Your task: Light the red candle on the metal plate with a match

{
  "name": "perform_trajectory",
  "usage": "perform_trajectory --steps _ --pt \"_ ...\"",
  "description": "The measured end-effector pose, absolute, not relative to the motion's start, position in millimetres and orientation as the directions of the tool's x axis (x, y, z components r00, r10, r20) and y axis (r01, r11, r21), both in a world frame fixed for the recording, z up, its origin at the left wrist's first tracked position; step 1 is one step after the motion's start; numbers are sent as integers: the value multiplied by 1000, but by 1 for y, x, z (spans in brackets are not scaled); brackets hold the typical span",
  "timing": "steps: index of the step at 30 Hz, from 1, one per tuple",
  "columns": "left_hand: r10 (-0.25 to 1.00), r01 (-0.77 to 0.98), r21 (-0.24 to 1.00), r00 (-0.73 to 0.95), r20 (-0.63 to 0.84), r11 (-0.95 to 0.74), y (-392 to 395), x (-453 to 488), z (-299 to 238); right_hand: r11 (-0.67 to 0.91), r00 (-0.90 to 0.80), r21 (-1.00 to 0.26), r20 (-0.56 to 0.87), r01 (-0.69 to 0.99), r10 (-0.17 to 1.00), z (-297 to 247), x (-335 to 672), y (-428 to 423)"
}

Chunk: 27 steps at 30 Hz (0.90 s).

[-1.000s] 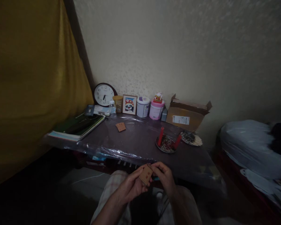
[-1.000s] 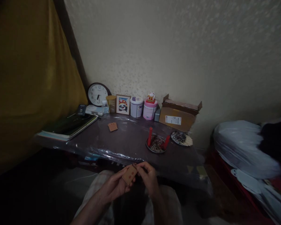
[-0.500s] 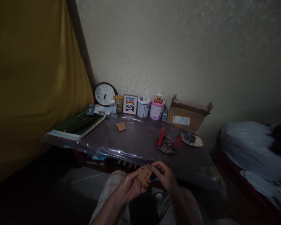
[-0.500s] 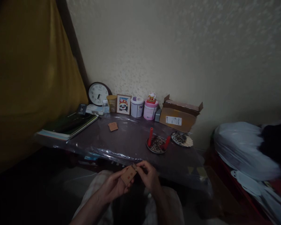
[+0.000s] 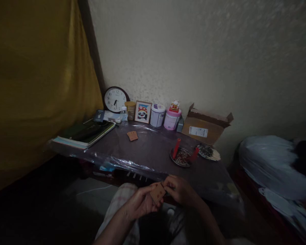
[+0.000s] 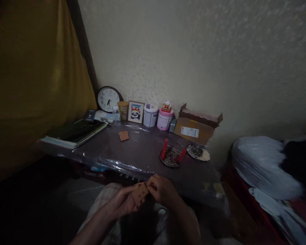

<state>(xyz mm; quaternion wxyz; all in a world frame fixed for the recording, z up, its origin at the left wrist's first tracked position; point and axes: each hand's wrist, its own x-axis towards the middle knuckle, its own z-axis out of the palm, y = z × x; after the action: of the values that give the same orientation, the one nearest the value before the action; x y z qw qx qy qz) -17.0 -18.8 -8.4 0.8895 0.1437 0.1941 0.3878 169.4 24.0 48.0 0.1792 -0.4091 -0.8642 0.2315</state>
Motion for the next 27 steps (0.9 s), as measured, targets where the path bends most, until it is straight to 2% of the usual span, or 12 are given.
perform_trajectory --steps 10,27 --pt "755 -659 375 611 -240 652 -18 -16 -4 642 -655 -492 176 588 735 47 172 26" --pt "740 -687 274 622 -256 672 -16 -16 -6 691 -718 -400 108 602 688 59 169 32"
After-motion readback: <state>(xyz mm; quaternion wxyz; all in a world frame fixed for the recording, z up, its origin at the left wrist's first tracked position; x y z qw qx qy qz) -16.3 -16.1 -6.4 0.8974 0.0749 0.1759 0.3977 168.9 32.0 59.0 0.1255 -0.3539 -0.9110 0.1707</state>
